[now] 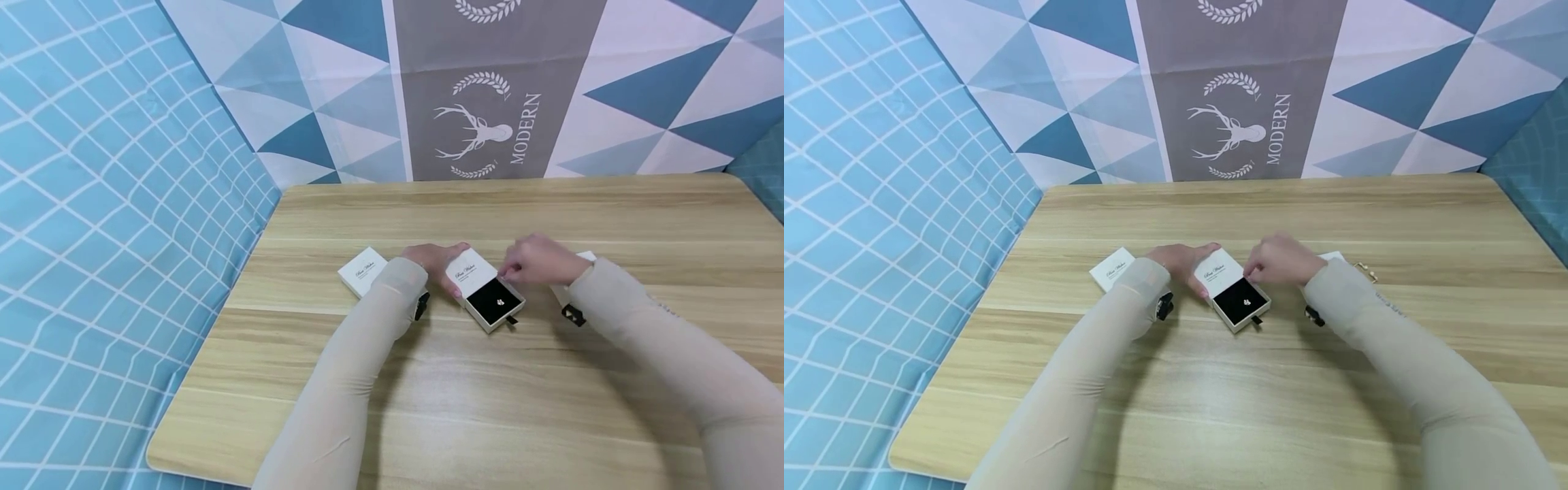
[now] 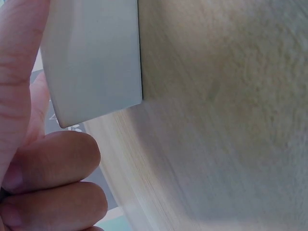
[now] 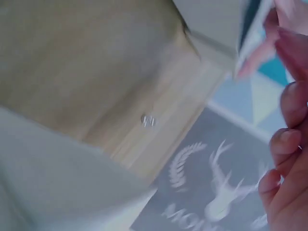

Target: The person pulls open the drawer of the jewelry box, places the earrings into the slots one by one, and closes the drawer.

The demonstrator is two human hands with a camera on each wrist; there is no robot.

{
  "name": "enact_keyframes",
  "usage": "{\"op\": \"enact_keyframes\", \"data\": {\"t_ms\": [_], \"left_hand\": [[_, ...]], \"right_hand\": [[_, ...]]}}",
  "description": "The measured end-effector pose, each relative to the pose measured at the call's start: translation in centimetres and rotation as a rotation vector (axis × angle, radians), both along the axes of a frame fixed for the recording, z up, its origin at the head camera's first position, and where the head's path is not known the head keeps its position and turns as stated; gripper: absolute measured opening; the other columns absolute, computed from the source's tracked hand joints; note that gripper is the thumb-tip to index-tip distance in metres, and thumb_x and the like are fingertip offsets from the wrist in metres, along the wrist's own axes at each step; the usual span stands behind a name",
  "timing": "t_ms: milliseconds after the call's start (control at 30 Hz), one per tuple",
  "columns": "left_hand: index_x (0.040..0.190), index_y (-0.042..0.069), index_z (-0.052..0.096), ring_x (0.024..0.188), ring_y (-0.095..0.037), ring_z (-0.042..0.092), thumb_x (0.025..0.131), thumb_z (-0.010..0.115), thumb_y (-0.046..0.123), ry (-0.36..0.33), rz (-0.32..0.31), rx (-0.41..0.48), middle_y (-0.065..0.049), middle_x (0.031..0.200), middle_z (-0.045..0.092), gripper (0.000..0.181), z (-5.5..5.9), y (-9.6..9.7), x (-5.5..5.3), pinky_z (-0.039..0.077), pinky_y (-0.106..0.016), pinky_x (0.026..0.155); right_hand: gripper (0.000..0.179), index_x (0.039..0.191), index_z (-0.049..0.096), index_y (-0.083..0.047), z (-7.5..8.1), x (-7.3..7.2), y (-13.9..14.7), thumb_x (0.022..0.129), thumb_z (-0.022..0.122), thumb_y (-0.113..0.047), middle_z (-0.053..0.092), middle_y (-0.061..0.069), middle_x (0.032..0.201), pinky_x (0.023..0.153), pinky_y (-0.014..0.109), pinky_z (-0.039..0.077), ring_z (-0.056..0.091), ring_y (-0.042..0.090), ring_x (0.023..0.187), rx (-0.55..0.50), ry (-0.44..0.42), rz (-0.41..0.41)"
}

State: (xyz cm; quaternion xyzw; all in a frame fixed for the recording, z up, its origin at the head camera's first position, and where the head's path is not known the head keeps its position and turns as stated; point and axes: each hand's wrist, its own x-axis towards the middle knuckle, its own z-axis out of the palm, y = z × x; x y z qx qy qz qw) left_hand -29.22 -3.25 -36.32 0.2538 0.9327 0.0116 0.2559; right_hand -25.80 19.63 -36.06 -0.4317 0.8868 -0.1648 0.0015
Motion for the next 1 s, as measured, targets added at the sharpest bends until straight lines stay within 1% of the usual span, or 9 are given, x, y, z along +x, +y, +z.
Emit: {"op": "enact_keyframes", "data": {"t_ms": [133,233,333,467,567,667,767,867,1000], "left_hand": [[0.154,0.032,0.01,0.115,-0.025,0.055,0.072,0.077,0.055,-0.006,-0.007,0.012,-0.009,0.142,0.049,0.109,-0.1,0.0,0.0,0.045,-0.035,0.087],[0.154,0.033,0.009,0.117,-0.025,0.054,0.071,0.077,0.055,-0.012,-0.001,0.015,-0.008,0.144,0.048,0.109,-0.1,0.0,0.1,0.045,-0.035,0.087],[0.154,0.032,0.01,0.115,-0.024,0.054,0.072,0.077,0.055,-0.014,-0.003,0.02,-0.008,0.142,0.049,0.109,-0.1,0.0,0.0,0.045,-0.035,0.087],[0.154,0.031,0.01,0.112,-0.023,0.055,0.072,0.077,0.055,-0.006,-0.013,0.013,-0.007,0.141,0.05,0.109,-0.2,0.1,0.0,0.045,-0.035,0.087],[0.154,0.034,0.01,0.11,-0.022,0.055,0.071,0.077,0.057,0.003,0.0,-0.001,-0.007,0.14,0.051,0.109,0.0,0.0,0.0,0.045,-0.035,0.085],[0.154,0.035,0.01,0.109,-0.022,0.055,0.07,0.077,0.058,0.009,0.015,-0.001,-0.007,0.141,0.05,0.109,0.0,-0.1,0.1,0.045,-0.035,0.084],[0.153,0.037,0.01,0.108,-0.021,0.055,0.07,0.077,0.058,0.009,0.031,0.001,-0.007,0.14,0.051,0.109,0.0,-0.2,0.2,0.045,-0.035,0.084],[0.153,0.038,0.009,0.109,-0.021,0.054,0.07,0.077,0.058,0.005,0.036,0.0,-0.007,0.14,0.051,0.109,0.0,-0.1,0.2,0.045,-0.035,0.085],[0.154,0.035,0.008,0.117,-0.023,0.053,0.071,0.076,0.058,-0.006,0.013,0.002,-0.006,0.145,0.046,0.11,0.0,0.0,0.2,0.044,-0.036,0.089]], "right_hand": [[0.016,0.094,0.074,0.001,1.3,-1.8,1.3,0.081,0.072,-0.008,0.063,-0.001,0.078,0.067,0.032,0.041,0.049,0.015,0.074,-0.161,-0.26,-0.192],[0.021,0.1,0.072,0.004,1.7,-2.8,2.1,0.083,0.072,-0.009,0.064,0.004,0.084,0.069,0.033,0.04,0.05,0.019,0.078,-0.198,-0.344,-0.321],[0.023,0.102,0.072,0.003,1.8,-3.6,2.7,0.084,0.072,-0.011,0.065,0.008,0.091,0.072,0.036,0.041,0.053,0.022,0.083,-0.161,-0.365,-0.381],[0.026,0.101,0.073,0.0,1.7,-4.4,3.2,0.081,0.074,-0.016,0.065,0.013,0.098,0.079,0.043,0.043,0.057,0.03,0.091,-0.057,-0.364,-0.38],[0.027,0.1,0.074,-0.003,1.5,-4.8,3.5,0.079,0.074,-0.019,0.066,0.017,0.107,0.086,0.052,0.036,0.056,0.036,0.101,0.019,-0.371,-0.42],[0.025,0.098,0.074,-0.006,1.2,-5.2,3.5,0.077,0.075,-0.02,0.065,0.018,0.114,0.09,0.059,0.025,0.052,0.04,0.11,0.051,-0.406,-0.492],[0.021,0.095,0.076,-0.01,0.7,-5.1,3.4,0.076,0.074,-0.02,0.065,0.018,0.115,0.089,0.059,0.02,0.05,0.04,0.111,0.074,-0.423,-0.556],[0.019,0.092,0.076,-0.014,0.5,-4.7,3.1,0.074,0.074,-0.02,0.064,0.019,0.115,0.088,0.056,0.02,0.051,0.039,0.107,0.114,-0.408,-0.6],[0.018,0.091,0.076,-0.016,1.1,-4.2,3.0,0.074,0.073,-0.021,0.064,0.018,0.116,0.092,0.058,0.018,0.046,0.04,0.107,0.204,-0.368,-0.601]]}}
